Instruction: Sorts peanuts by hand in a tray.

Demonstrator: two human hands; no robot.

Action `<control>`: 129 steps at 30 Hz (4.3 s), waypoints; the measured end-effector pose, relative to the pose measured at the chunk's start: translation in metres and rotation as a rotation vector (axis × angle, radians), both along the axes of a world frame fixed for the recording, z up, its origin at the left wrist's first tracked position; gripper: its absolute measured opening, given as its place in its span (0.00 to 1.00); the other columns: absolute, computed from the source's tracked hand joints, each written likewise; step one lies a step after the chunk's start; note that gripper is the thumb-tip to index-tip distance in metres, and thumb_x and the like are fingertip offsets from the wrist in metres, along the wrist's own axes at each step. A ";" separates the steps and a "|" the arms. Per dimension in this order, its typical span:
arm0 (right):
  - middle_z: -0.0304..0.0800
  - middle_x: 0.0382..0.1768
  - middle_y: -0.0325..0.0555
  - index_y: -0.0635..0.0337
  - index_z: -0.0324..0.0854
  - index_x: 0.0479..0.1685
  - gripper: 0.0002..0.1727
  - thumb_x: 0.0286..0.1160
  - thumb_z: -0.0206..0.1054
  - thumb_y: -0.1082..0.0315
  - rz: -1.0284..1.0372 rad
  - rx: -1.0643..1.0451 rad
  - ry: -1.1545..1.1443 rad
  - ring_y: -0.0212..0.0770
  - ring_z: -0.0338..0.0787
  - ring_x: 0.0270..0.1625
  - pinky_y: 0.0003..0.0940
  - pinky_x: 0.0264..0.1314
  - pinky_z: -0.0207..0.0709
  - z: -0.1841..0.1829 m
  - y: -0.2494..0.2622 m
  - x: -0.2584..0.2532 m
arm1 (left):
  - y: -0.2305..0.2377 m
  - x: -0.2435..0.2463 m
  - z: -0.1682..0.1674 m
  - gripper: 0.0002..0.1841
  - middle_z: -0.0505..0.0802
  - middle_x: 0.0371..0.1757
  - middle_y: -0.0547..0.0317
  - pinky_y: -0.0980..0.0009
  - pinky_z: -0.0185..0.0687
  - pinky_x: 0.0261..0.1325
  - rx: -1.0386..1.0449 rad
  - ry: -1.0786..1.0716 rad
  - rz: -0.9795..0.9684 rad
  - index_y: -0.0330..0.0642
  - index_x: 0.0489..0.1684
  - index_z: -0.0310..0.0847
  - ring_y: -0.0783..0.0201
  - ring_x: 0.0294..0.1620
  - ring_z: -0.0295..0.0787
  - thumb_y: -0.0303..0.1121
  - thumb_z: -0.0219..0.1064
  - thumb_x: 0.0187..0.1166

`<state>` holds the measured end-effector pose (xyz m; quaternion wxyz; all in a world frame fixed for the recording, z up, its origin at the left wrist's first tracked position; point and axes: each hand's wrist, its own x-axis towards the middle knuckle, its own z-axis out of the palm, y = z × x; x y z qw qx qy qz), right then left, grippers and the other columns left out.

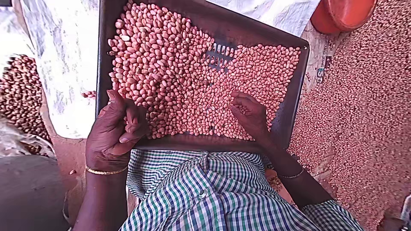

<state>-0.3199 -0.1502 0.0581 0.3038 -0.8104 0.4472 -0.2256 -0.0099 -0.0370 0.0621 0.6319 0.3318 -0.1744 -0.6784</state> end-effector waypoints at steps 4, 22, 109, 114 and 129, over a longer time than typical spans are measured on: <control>0.87 0.66 0.59 0.75 0.87 0.45 0.08 0.74 0.70 0.77 0.058 0.147 -0.496 0.36 0.87 0.70 0.24 0.70 0.80 0.037 0.015 0.049 | 0.000 -0.001 0.001 0.30 0.87 0.19 0.69 0.89 0.71 0.14 0.084 -0.073 -0.207 0.45 0.32 0.91 0.84 0.11 0.75 0.56 0.48 0.91; 0.88 0.37 0.61 0.74 0.88 0.39 0.09 0.74 0.64 0.75 0.246 -0.073 0.388 0.57 0.90 0.38 0.49 0.39 0.79 0.000 -0.059 0.091 | -0.004 -0.005 0.004 0.29 0.81 0.12 0.75 0.89 0.67 0.13 0.120 -0.111 -0.147 0.52 0.15 0.84 0.85 0.09 0.69 0.42 0.46 0.93; 0.87 0.57 0.51 0.71 0.77 0.66 0.17 0.87 0.60 0.68 0.406 0.147 -0.236 0.32 0.91 0.57 0.26 0.59 0.87 0.114 -0.105 0.203 | -0.004 -0.007 0.002 0.30 0.79 0.10 0.70 0.87 0.66 0.12 0.077 -0.040 -0.046 0.46 0.13 0.82 0.82 0.07 0.69 0.38 0.44 0.94; 0.91 0.56 0.58 0.73 0.84 0.60 0.18 0.89 0.50 0.73 0.239 -0.202 -0.130 0.41 0.91 0.60 0.32 0.67 0.80 0.081 -0.133 0.128 | -0.002 -0.003 -0.002 0.30 0.82 0.13 0.71 0.88 0.68 0.13 0.087 -0.025 -0.030 0.48 0.15 0.83 0.82 0.08 0.70 0.38 0.43 0.94; 0.96 0.45 0.57 0.69 0.93 0.41 0.12 0.78 0.63 0.72 0.742 -0.061 -0.205 0.53 0.93 0.54 0.44 0.65 0.78 -0.049 -0.070 0.067 | -0.001 -0.003 -0.003 0.32 0.83 0.11 0.72 0.87 0.71 0.13 0.082 -0.101 -0.059 0.48 0.15 0.84 0.82 0.08 0.72 0.49 0.46 0.94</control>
